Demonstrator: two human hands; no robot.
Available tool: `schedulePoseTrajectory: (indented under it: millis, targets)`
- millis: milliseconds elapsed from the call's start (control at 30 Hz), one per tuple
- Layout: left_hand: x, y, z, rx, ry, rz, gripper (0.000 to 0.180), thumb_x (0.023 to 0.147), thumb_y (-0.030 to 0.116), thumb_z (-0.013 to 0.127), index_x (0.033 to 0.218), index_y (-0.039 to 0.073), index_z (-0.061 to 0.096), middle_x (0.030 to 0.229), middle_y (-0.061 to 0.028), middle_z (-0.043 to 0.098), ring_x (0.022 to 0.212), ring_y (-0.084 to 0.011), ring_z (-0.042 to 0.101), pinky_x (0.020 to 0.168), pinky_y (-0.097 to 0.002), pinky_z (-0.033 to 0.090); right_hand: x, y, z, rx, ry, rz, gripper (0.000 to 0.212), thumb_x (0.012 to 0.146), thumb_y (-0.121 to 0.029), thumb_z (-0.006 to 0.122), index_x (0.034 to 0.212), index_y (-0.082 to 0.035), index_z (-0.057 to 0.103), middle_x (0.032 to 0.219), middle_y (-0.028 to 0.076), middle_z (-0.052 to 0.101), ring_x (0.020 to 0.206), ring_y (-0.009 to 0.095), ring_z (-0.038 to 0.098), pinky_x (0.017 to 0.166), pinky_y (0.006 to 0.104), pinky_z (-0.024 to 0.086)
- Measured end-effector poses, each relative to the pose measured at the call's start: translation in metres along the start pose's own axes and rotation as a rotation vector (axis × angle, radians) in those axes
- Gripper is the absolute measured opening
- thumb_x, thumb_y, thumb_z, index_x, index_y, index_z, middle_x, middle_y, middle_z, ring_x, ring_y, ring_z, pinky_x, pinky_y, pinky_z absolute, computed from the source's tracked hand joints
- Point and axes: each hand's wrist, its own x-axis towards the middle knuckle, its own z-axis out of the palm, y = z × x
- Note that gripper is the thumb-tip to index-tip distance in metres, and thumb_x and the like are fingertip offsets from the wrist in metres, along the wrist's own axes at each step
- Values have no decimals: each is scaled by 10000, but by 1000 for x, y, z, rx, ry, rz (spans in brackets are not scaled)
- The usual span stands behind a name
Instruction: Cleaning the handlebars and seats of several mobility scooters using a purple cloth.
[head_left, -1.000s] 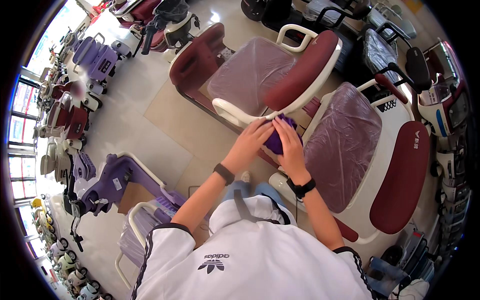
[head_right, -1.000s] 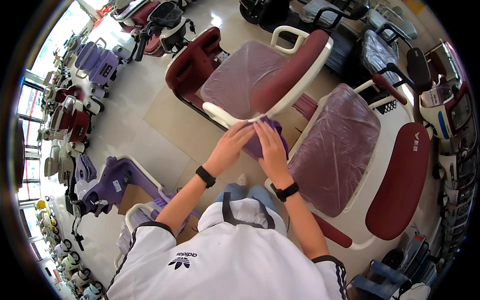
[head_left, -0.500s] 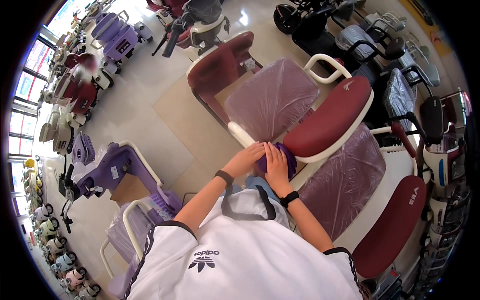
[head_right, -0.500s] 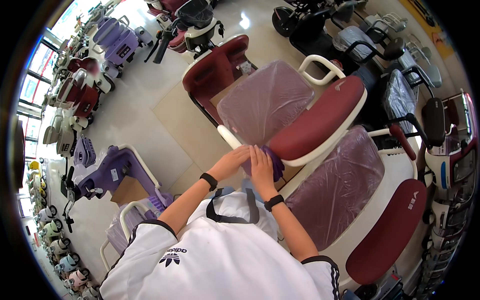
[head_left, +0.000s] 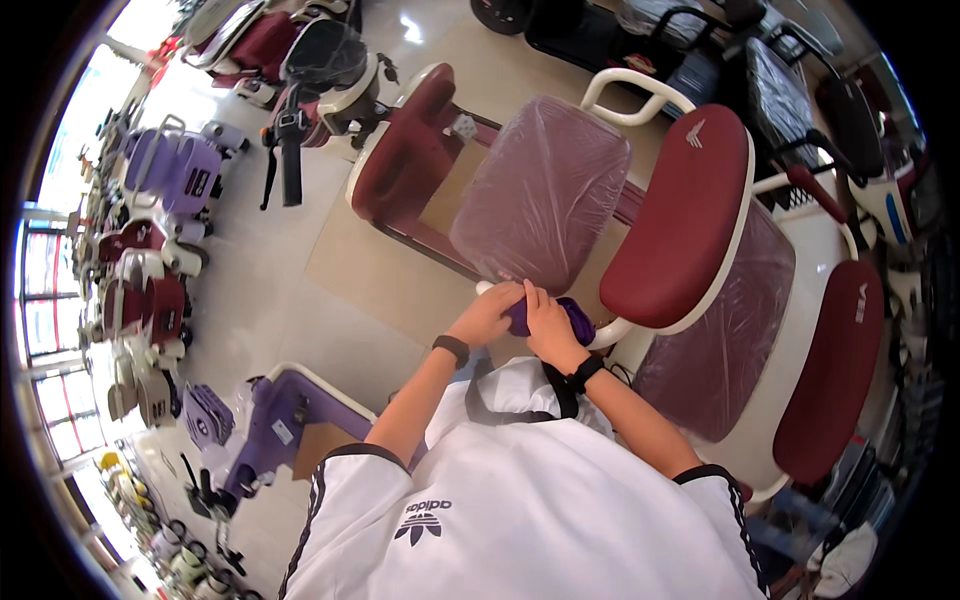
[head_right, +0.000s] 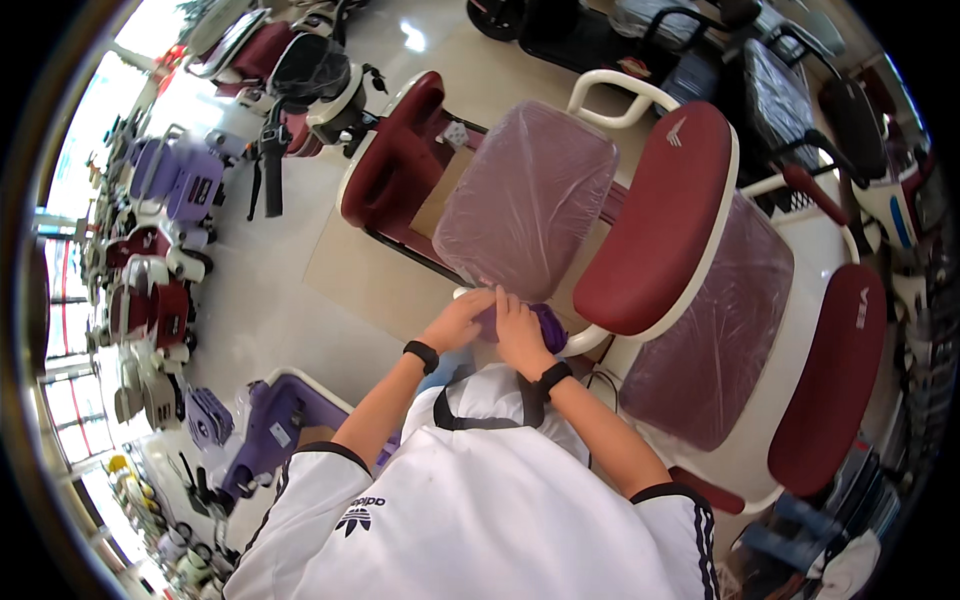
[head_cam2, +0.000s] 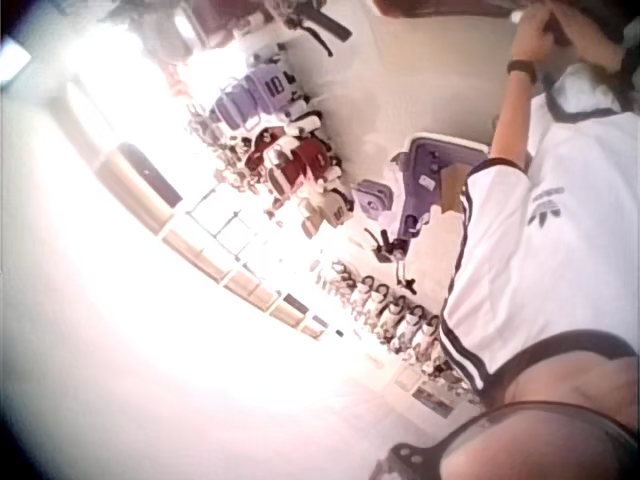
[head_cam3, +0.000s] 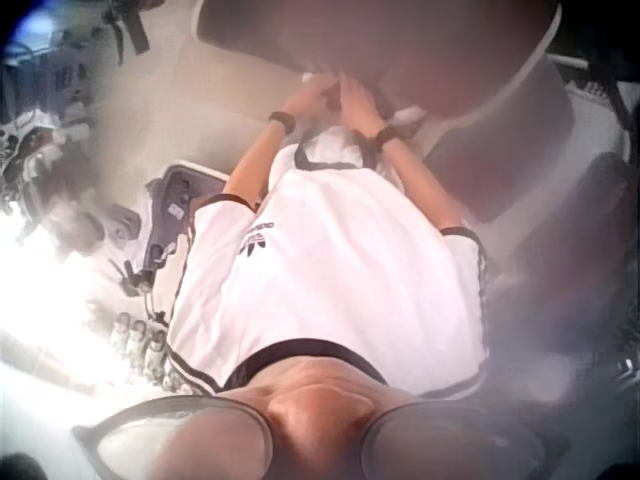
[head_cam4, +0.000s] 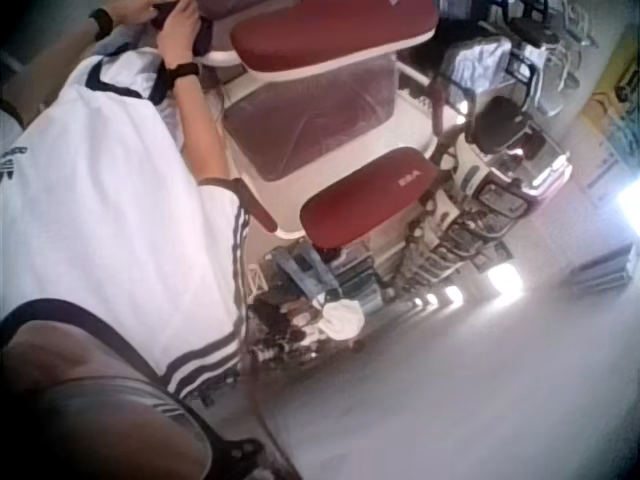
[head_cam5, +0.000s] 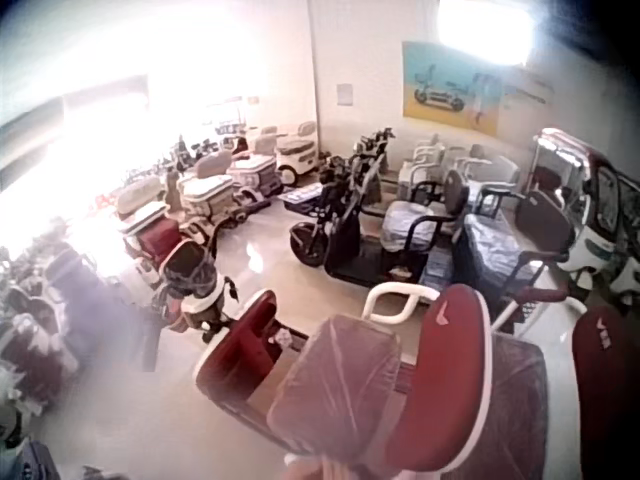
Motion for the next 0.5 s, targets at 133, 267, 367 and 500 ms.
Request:
schedulePoseTrajectory:
  millis: [133,267,367,500]
  targets:
    - [-8,-43,-12,-109,-39,-33,601,753,-49,530,1350,16,559,1354,-224,589,1314,-434,497,1163,-469,362,24,-26,22,-102,15,102,935,676,-31,766,1496,52,324,1186,222,567,1042,380,617,887,458,519]
    - [-10,-95,-11,-189,-1,-61,611,761,-61,515,1367,8,549,1370,-246,582,1318,-430,504,1150,-450,372,52,-42,50,-237,91,172,868,663,-75,804,1430,32,411,1115,180,610,1012,350,637,855,447,524]
    - [-17,-125,-11,-207,-61,-29,642,775,-67,504,1413,8,521,1386,-247,578,1320,-429,510,1140,-445,386,62,-57,76,-384,149,253,574,820,-149,662,1351,14,515,1065,132,641,980,289,640,825,417,506]
    - [-22,-135,-22,-148,-155,37,691,777,-59,535,1463,-7,471,1405,-261,567,1318,-437,519,1137,-443,400,58,-67,95,-477,263,265,520,889,-189,568,1367,15,535,1136,125,638,1040,261,607,918,414,468]
